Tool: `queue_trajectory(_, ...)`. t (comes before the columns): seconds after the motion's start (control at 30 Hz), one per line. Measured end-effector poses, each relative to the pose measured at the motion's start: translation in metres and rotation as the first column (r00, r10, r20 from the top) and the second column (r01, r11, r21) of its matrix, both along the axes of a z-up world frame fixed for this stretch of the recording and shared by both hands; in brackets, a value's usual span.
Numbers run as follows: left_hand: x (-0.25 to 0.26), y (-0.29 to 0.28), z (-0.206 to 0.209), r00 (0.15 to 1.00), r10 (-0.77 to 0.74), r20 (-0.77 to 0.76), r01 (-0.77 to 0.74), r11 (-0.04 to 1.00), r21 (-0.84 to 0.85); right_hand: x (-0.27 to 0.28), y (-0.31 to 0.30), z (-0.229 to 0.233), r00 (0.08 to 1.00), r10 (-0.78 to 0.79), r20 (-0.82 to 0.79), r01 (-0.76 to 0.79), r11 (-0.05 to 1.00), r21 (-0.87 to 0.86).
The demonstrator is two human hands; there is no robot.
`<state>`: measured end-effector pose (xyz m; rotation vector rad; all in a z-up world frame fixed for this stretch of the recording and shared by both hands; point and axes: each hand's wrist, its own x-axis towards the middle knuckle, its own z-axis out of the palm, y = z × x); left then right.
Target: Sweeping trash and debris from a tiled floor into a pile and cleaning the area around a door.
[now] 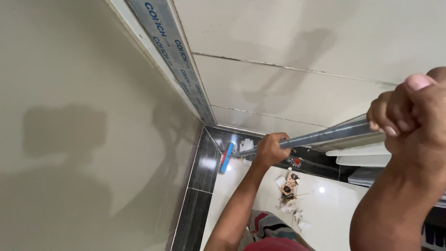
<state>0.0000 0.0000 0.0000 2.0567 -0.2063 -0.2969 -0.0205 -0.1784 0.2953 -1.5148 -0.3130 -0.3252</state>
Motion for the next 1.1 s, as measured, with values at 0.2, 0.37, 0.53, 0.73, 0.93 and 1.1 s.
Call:
queue_trajectory(0.2, 0.014, 0.045, 0.034, 0.982, 0.163, -0.097, -0.162, 0.987, 0.014, 0.032, 0.01, -0.009, 0.967, 0.226, 0.118, -0.246, 0.945, 0.214)
queue_trajectory(0.37, 0.045, 0.118, -0.001, 0.862, 0.462, 0.208, -0.443, 0.887, -0.133, 0.045, 0.074, -0.039, 0.947, 0.313, 0.069, -0.32, 0.94, 0.119)
queue_trajectory(0.53, 0.077, 0.194, -0.029, 0.725, 0.673, 0.147, -0.65, 0.739, -0.176, 0.068, 0.108, -0.157, 0.947, 0.25, -0.203, -0.254, 0.967, 0.003)
queue_trajectory(0.73, 0.09, 0.244, -0.047, 0.604, 0.757, 0.249, -0.72, 0.652, -0.237, 0.05, 0.109, -0.363, 0.857, 0.147, -0.495, -0.217, 0.972, -0.087)
queue_trajectory(0.93, 0.082, 0.257, -0.026, 0.35, 0.851, 0.392, -0.842, 0.469, -0.267, -0.004, 0.125, -0.485, 0.834, -0.026, -0.552, -0.184, 0.929, -0.322)
queue_trajectory(1.1, 0.104, 0.271, -0.029, 0.42, 0.825, 0.377, -0.823, 0.521, -0.225, -0.025, 0.149, -0.591, 0.666, -0.198, -0.719, -0.209, 0.876, -0.434)
